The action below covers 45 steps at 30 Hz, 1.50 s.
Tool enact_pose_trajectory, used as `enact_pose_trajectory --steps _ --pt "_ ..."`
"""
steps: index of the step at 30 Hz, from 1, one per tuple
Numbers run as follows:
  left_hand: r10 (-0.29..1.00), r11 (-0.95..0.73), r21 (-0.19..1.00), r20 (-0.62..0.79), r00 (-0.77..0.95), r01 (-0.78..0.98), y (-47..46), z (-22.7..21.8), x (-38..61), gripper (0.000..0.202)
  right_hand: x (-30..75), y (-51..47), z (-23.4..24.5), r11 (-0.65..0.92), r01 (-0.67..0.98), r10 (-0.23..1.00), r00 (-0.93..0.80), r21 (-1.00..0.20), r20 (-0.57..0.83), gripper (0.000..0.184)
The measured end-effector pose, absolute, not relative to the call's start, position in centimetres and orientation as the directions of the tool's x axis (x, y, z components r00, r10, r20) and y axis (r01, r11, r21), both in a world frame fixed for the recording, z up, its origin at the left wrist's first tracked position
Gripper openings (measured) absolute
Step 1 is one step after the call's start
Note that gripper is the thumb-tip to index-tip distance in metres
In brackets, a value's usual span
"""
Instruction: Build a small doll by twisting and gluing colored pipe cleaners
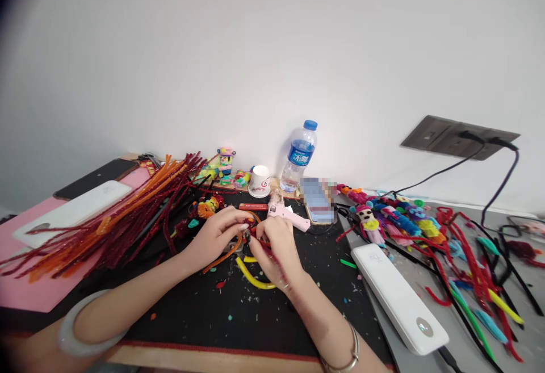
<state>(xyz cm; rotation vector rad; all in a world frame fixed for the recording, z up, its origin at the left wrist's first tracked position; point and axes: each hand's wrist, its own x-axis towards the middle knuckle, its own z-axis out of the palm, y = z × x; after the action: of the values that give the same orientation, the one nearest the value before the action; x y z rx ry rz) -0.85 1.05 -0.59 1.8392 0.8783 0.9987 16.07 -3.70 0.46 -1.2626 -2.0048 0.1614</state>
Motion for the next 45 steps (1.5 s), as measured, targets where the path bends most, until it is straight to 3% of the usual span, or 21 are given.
enact_pose_trajectory --steps 3,6,11,17,28,45 --pt "0.872 -0.176 0.984 0.161 0.463 -0.01 1.1 -0.8 -0.7 0.021 16.3 -3.5 0.5 0.471 0.725 0.83 -0.171 -0.502 0.531 0.016" --pt "0.862 0.069 0.983 0.027 0.505 -0.17 1.2 -0.9 -0.6 0.025 16.7 -3.2 0.4 0.436 0.677 0.858 -0.113 -0.593 0.502 0.021" --pt "0.829 0.312 0.891 -0.085 0.553 -0.331 1.1 -0.9 -0.6 0.025 17.0 -3.1 0.6 0.372 0.557 0.915 -0.085 -0.743 0.395 0.019" --pt "0.718 0.573 0.716 -0.204 0.665 -0.399 0.9 -0.6 -0.8 0.025 17.1 -3.0 1.0 0.303 0.413 0.952 -0.08 -0.859 0.297 0.02" --pt "0.584 0.72 0.55 -0.15 0.798 -0.423 1.1 -0.5 -1.4 0.028 17.3 -2.7 0.9 0.205 0.38 0.977 -0.017 -0.902 0.214 0.019" --pt "0.47 0.715 0.639 -0.141 0.871 -0.283 1.0 -0.6 -1.5 0.029 17.3 -2.6 0.3 0.206 0.316 0.978 -0.031 -0.926 0.207 0.013"
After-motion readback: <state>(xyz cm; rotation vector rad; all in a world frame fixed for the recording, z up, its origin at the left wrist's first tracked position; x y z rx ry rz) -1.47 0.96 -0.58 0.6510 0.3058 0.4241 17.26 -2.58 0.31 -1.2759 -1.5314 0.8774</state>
